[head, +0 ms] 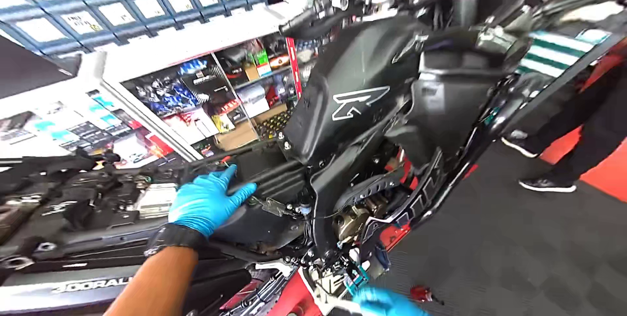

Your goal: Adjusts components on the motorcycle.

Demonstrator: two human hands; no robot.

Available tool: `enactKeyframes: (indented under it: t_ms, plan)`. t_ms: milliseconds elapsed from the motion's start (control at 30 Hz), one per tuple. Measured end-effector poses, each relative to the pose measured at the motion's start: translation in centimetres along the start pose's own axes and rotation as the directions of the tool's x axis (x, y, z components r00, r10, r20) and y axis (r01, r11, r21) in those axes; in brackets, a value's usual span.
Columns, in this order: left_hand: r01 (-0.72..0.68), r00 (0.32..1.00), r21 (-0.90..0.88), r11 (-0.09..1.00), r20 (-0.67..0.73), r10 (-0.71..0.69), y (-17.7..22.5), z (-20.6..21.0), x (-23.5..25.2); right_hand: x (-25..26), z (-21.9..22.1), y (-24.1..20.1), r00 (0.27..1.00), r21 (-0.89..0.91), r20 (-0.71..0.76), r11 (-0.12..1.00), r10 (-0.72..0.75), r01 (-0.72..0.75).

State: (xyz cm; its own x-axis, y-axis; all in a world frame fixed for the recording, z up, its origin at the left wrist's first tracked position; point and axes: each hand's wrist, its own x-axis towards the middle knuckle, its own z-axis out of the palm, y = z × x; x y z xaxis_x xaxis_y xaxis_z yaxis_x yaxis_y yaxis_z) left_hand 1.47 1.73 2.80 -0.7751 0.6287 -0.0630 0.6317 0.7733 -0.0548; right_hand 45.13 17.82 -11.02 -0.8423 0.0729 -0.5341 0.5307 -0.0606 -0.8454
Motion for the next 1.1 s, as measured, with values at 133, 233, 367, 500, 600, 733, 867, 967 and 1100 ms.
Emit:
enactKeyframes:
  t_ms: [133, 233, 367, 500, 600, 733, 867, 967, 1100]
  plan:
    - [-0.065, 0.998, -0.027, 0.997, -0.016, 0.065, -0.2, -0.2, -0.4, 2.4, -2.7, -15.8, 0.899, -0.118, -0.383, 0.976, -0.215, 0.183]
    - [-0.132, 0.988, -0.051, 0.99, -0.085, 0.128, -0.6, -0.4, -0.8, 6.9, -3.1, -22.7, 0.795, -0.208, -0.544, 0.961, -0.268, 0.181]
    - [-0.174, 0.985, -0.207, 0.963, -0.034, 0.171, -0.3, -2.0, -0.4, 10.0, -2.0, -28.3, 0.758, -0.234, -0.622, 0.97, -0.195, 0.058]
    - [-0.296, 0.953, -0.462, 0.836, -0.081, 0.292, 2.6, -5.1, 3.4, 12.2, -1.5, -29.9, 0.736, -0.18, -0.668, 0.984, -0.11, -0.017]
    - [-0.136, 0.958, -0.756, 0.641, 0.066, 0.281, 5.6, -4.5, 7.9, 12.8, -2.2, -30.4, 0.735, -0.122, -0.677, 0.991, -0.042, -0.056]
    - [0.129, 0.929, -0.901, 0.414, 0.256, 0.268, 8.0, -2.0, 11.9, 13.0, -3.1, -31.1, 0.712, -0.038, -0.701, 0.994, 0.045, -0.1]
    - [0.064, 0.911, -0.916, 0.395, 0.215, 0.352, 7.4, -1.2, 12.5, 12.1, -1.3, -31.3, 0.762, 0.01, -0.639, 0.991, 0.108, -0.132]
    - [0.02, 0.906, -0.894, 0.447, 0.205, 0.37, 7.1, -0.7, 12.6, 12.8, 1.6, -31.0, 0.832, 0.184, -0.534, 0.981, 0.152, -0.061]
    - [0.022, 0.904, -0.888, 0.459, 0.213, 0.37, 7.3, -0.8, 13.0, 14.6, 4.5, -30.9, 0.878, 0.289, -0.467, 0.957, 0.108, 0.036]
